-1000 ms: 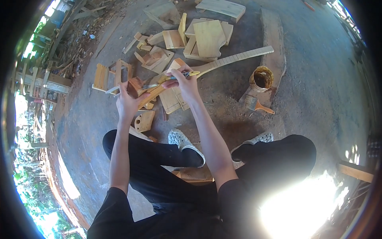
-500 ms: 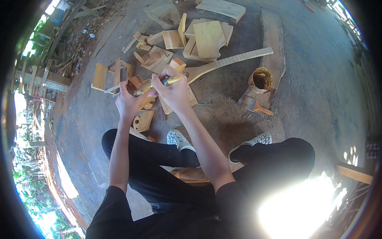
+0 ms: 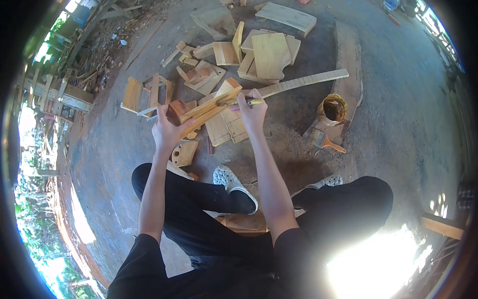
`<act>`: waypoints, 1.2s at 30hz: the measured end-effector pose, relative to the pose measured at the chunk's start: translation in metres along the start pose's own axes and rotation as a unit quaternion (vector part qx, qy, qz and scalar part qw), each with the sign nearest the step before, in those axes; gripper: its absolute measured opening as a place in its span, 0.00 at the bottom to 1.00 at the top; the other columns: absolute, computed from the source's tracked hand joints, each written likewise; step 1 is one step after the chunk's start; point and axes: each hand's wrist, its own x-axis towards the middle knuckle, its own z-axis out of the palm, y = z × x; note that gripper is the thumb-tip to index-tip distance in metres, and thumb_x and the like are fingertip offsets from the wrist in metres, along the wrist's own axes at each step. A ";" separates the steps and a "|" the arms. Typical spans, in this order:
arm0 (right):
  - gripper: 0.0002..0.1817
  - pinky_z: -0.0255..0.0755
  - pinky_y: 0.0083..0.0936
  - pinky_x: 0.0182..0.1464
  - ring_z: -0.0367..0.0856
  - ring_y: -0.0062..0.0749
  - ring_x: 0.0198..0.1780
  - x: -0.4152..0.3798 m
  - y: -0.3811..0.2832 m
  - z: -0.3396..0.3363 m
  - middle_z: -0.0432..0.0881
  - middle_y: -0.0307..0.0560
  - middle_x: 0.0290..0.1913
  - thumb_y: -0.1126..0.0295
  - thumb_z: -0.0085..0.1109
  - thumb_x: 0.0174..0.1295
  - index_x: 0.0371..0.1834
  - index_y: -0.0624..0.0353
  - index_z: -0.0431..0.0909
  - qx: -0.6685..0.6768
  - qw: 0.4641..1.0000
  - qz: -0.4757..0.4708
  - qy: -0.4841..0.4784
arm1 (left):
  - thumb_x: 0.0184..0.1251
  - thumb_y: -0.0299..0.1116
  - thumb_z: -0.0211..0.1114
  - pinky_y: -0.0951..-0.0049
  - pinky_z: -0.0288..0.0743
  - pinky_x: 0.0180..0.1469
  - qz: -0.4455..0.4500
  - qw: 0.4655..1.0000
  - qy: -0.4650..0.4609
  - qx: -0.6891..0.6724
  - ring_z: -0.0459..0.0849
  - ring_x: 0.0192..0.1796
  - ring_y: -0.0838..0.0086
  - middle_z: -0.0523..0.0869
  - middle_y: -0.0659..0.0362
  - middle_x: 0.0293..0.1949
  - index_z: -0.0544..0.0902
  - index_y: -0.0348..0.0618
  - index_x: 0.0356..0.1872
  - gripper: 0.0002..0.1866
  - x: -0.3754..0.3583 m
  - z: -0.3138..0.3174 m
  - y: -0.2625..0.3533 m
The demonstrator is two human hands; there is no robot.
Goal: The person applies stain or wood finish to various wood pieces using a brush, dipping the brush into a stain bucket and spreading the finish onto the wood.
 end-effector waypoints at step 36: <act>0.09 0.94 0.41 0.42 0.94 0.51 0.38 0.031 0.022 -0.052 0.87 0.58 0.40 0.75 0.63 0.75 0.42 0.63 0.70 0.122 0.990 0.070 0.009 | 0.43 0.48 0.92 0.54 0.84 0.56 0.007 0.993 -0.067 -0.094 0.91 0.53 0.49 0.91 0.47 0.50 0.77 0.45 0.63 0.46 0.010 -0.015 -0.012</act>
